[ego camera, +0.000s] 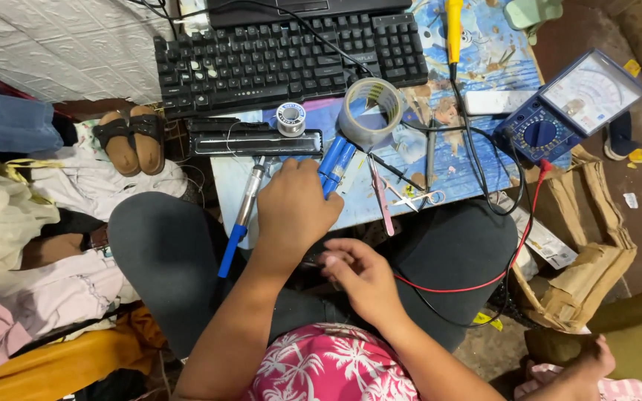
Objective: Soldering wires to lithium-ion battery cells and assembling them into a battery pack on a workbench.
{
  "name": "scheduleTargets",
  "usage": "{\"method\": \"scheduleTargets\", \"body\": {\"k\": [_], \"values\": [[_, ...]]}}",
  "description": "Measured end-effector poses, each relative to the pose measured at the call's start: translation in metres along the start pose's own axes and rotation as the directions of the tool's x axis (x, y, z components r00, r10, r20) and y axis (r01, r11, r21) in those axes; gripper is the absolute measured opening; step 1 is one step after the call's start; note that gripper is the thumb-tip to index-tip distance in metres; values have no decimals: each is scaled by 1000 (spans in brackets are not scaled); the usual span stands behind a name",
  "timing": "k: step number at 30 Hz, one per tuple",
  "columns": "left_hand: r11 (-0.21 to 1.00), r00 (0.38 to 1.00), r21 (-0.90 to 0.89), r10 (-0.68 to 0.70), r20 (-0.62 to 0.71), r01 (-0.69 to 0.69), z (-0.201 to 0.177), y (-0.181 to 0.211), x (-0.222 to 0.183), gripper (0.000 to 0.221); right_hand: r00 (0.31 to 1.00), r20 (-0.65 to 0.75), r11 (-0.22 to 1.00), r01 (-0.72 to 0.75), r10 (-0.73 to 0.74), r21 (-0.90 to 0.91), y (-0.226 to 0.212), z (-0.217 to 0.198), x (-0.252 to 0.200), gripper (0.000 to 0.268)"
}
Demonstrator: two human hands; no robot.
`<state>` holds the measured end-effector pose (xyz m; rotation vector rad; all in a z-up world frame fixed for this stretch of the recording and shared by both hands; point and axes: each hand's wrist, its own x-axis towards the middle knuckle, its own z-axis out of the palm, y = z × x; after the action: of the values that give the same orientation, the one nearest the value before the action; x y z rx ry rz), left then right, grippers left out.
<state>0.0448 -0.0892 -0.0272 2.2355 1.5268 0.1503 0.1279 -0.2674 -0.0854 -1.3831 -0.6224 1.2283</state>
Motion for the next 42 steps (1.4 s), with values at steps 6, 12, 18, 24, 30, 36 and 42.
{"method": "scheduleTargets", "body": {"k": [6, 12, 18, 24, 30, 36, 42], "values": [[999, 991, -37, -5, 131, 10, -22, 2, 6, 65, 990, 95, 938, -129, 104, 322, 1, 32, 12, 41], [983, 978, -18, 181, -101, -184, -9, -17, -10, 61, 992, 73, 931, -125, 106, 343, 2, 39, 12, 32], [968, 945, 29, 250, -209, -250, -23, -17, -66, 74, 994, 87, 968, -87, 69, 233, 26, 26, 17, 26], [951, 921, 108, 307, -239, -289, -22, -29, -103, 81, 940, -147, 907, 244, -308, -343, -44, -14, -3, 12], [949, 921, 134, 311, -235, -286, -12, -38, -99, 58, 673, 156, 137, 360, -723, -923, -112, -84, 40, 19], [948, 926, 195, 294, -236, -251, -23, -41, -96, 54, 662, 268, -61, 319, -700, -946, -92, -107, 84, 25], [946, 930, 242, 273, -247, -214, -30, -36, -91, 54, 651, 249, -55, 304, -717, -951, -89, -112, 96, 13]]}}
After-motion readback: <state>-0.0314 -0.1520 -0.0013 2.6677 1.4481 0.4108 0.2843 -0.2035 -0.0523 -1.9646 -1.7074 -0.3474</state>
